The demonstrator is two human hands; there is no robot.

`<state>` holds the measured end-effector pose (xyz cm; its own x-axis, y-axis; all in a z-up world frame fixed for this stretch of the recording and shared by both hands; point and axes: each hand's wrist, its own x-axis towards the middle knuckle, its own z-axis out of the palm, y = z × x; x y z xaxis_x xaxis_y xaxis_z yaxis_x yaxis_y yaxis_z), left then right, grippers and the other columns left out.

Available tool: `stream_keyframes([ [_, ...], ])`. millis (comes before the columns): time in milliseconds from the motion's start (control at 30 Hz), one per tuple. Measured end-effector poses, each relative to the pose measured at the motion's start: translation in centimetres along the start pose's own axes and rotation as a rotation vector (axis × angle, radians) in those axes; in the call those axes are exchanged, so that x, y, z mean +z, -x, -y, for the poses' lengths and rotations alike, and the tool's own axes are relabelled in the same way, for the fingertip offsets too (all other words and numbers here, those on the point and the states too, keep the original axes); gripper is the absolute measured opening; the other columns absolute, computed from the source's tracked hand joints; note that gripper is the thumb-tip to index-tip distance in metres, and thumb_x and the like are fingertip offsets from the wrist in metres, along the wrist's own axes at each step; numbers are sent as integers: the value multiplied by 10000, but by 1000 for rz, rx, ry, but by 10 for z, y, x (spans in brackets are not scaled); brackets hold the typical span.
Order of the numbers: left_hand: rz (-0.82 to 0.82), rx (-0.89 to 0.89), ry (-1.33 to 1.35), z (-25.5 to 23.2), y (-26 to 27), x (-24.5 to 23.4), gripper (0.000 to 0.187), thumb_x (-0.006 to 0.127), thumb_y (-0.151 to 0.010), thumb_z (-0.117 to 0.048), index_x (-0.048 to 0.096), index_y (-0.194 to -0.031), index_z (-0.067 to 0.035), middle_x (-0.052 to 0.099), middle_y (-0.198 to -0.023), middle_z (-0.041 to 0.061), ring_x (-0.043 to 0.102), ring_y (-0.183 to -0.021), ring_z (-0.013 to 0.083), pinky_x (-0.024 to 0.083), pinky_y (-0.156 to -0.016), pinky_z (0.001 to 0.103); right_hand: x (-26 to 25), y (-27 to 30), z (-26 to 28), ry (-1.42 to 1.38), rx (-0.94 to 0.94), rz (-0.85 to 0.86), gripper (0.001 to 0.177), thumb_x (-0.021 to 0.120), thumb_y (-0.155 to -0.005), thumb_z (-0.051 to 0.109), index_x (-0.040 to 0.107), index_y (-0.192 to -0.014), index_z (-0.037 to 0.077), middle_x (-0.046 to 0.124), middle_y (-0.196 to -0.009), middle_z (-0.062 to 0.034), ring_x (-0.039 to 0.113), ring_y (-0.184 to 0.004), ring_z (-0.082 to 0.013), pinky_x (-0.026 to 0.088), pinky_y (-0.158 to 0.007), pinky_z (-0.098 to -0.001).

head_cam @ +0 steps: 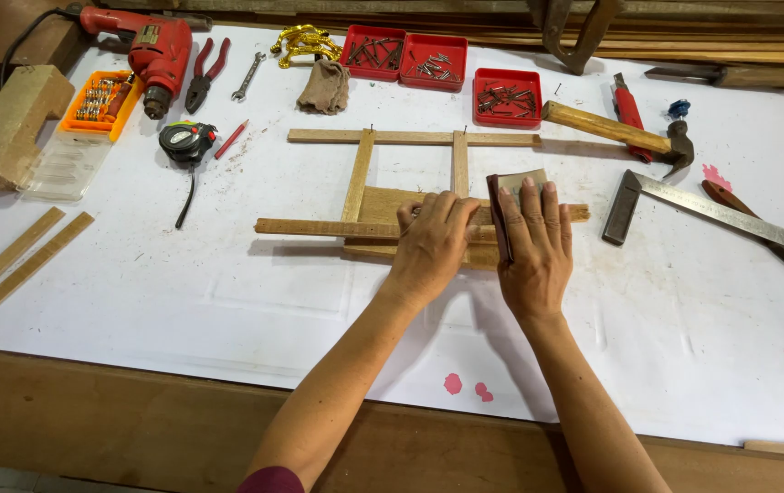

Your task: The person sands wooden slats and a small frame assembly with a sanding block, working over the surfaces and edges. They then measure the frame with a tape measure, pick nails from a tray, hammer nails into the frame joints, and lift the assembled wooden frame.

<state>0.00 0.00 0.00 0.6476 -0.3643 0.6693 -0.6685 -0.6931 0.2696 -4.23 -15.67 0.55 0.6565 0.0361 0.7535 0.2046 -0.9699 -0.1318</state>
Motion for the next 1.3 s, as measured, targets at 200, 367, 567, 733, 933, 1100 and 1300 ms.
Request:
stream_keyframes([
  [200,27,-29,-47,8,4,-8,340,724,-974,-197,604,-1289,-150,608,-1125,-16,586,-1105,167,360,-1006,431,8,2,7,-49,12,6,391,629,-1091,176,613,-1477,121,569,-1542,-135,454,-1494,-351,351,-1232,-489],
  [367,4,-22,-47,20,7,-10,352,726,-945,-222,605,-1266,-144,610,-1115,-10,585,-1095,169,351,-996,441,8,-3,10,-28,-13,19,374,635,-1089,178,627,-1461,138,574,-1529,-121,459,-1490,-338,356,-1236,-483],
  [567,36,-42,-78,26,13,-3,349,713,-966,-211,596,-1286,-133,602,-1143,3,576,-1117,174,353,-1006,443,13,-1,27,-36,-13,35,390,632,-1082,159,618,-1471,131,585,-1533,-108,465,-1489,-338,347,-1240,-478],
  [733,23,-31,-44,32,12,-20,353,704,-929,-192,595,-1259,-136,600,-1140,18,572,-1126,191,345,-988,460,13,-5,21,-49,-67,39,403,629,-1078,168,606,-1477,118,582,-1525,-130,467,-1479,-344,345,-1225,-481],
  [933,52,-83,-40,35,9,-34,328,701,-982,-177,587,-1287,-139,592,-1120,6,563,-1096,182,345,-973,444,17,-14,42,-83,-54,21,389,634,-1088,166,603,-1472,110,583,-1523,-134,473,-1483,-348,372,-1223,-486],
  [1100,9,-81,-47,45,17,-49,335,722,-961,-189,588,-1266,-148,600,-1132,-7,564,-1110,171,347,-984,447,16,-20,46,-44,-110,26,379,643,-1085,176,628,-1459,117,599,-1494,-125,490,-1456,-353,382,-1203,-496],
  [1300,-24,-48,-117,57,29,-26,348,716,-959,-163,583,-1277,-113,600,-1155,13,557,-1121,179,343,-998,455,29,-10,70,-95,-123,63,429,623,-1052,160,599,-1473,85,594,-1515,-140,489,-1463,-356,365,-1216,-499],
])
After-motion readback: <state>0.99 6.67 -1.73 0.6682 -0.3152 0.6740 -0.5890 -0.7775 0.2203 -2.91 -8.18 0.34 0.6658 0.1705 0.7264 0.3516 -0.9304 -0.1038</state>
